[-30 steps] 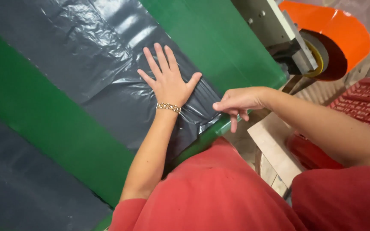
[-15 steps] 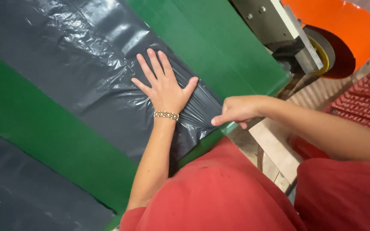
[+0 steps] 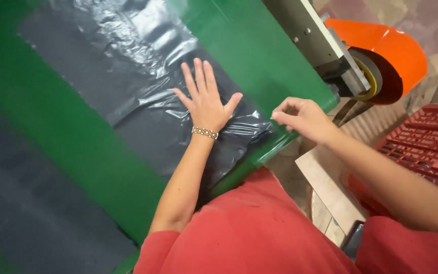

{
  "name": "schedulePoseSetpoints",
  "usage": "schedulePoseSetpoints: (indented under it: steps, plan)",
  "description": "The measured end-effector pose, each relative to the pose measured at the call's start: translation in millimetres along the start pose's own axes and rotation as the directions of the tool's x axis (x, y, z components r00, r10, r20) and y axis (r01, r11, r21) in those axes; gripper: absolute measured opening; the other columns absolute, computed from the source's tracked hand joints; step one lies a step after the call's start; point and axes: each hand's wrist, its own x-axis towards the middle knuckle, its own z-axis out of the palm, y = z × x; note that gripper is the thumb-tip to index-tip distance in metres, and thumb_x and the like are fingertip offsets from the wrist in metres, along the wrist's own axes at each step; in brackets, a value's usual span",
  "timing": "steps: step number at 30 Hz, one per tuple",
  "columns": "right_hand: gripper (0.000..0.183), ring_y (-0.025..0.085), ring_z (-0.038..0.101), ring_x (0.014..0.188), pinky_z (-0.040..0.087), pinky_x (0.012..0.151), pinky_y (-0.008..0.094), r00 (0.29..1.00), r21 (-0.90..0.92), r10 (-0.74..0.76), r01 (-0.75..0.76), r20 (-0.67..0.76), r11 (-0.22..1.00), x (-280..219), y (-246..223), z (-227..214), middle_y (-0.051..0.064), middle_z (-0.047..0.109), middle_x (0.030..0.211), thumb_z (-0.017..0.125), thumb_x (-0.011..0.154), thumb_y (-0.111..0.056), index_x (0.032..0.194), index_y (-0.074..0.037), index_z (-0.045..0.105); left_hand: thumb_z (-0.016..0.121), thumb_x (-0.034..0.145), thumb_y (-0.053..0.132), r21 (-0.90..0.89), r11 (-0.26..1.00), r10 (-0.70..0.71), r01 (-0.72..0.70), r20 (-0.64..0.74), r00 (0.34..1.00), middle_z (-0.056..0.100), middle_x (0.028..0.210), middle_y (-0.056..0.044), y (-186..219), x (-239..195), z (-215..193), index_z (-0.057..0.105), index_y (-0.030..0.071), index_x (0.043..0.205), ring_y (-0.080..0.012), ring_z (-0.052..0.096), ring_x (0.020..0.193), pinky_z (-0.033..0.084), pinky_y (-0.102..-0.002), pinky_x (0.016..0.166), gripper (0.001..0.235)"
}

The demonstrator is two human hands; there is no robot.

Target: Picking up plastic bags from a conveyor belt, folding them into compact squares, and stacking them in a plastic crate.

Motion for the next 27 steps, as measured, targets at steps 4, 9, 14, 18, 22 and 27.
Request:
schedulePoseSetpoints:
  steps: [4,9,14,18,22,27]
  plan:
    - [0.047,0.021,0.071,0.097,0.056,0.085,0.044,0.994,-0.520,-0.031,-0.026,-0.101,0.854,0.8,-13.9,40.8,0.009,0.070,0.108,0.075,0.084,-0.052,0.109,-0.013,0.067,0.031,0.096,0.076,0.010,0.993,0.114,-0.114,-0.079,0.990,0.023,0.165,-0.014,4.4,-41.9,-39.3,0.031,0.009,0.156,-0.0383,0.014,0.155,0.014,-0.076,0.112,0.090]
    - [0.073,0.040,0.068,0.101,0.057,0.081,0.053,0.950,-0.821,-0.151,-0.147,-0.272,0.552,13.4,-5.8,78.3,0.015,0.060,0.108,0.076,0.076,-0.063,0.114,-0.006,0.050,0.045,0.085,0.078,-0.002,0.913,0.401,-0.409,0.198,0.895,0.027,0.164,-0.011,-10.1,-126.7,-65.1,0.033,0.015,0.154,-0.0355,0.015,0.154,0.021,-0.076,0.110,0.094]
    - [0.076,0.044,0.071,0.091,0.058,0.077,0.056,0.914,-0.795,-0.154,-0.232,-0.375,0.560,28.6,12.7,91.3,0.018,0.062,0.102,0.087,0.069,-0.054,0.109,-0.004,0.046,0.050,0.086,0.073,0.037,0.940,0.302,-0.340,0.377,0.876,0.019,0.166,-0.007,-54.8,-165.9,-78.5,0.031,0.019,0.155,-0.0338,0.006,0.154,0.019,-0.076,0.110,0.089]
    - [0.069,0.047,0.069,0.102,0.054,0.083,0.058,0.950,-0.738,-0.022,-0.228,-0.312,0.635,21.5,0.2,84.5,0.024,0.072,0.100,0.081,0.070,-0.063,0.100,-0.003,0.068,0.046,0.085,0.076,0.077,0.970,0.181,-0.230,0.399,0.899,0.018,0.167,-0.006,-75.4,-190.5,-93.7,0.028,0.022,0.156,-0.0321,0.003,0.155,0.016,-0.076,0.111,0.091]
    - [0.048,0.041,0.073,0.095,0.058,0.079,0.052,0.934,-0.838,-0.159,-0.199,-0.318,0.508,17.4,13.7,94.8,0.021,0.074,0.095,0.070,0.085,-0.050,0.100,-0.005,0.074,0.052,0.074,0.085,0.128,0.975,0.144,-0.183,0.266,0.953,0.026,0.164,-0.013,-67.6,-210.0,-96.5,0.036,0.013,0.152,-0.0385,0.012,0.153,0.019,-0.076,0.109,0.107]
    - [0.059,0.040,0.066,0.076,0.059,0.050,0.040,0.946,-0.195,-0.197,0.150,-0.256,0.969,-9.5,-39.6,93.7,0.035,0.058,0.106,0.070,0.089,-0.015,0.143,-0.012,0.048,0.058,0.071,0.082,0.119,0.973,0.204,-0.196,-0.061,0.977,0.046,0.151,-0.014,-54.5,-223.9,-58.6,0.050,0.009,0.138,-0.0365,0.037,0.144,0.037,-0.061,0.106,0.100]
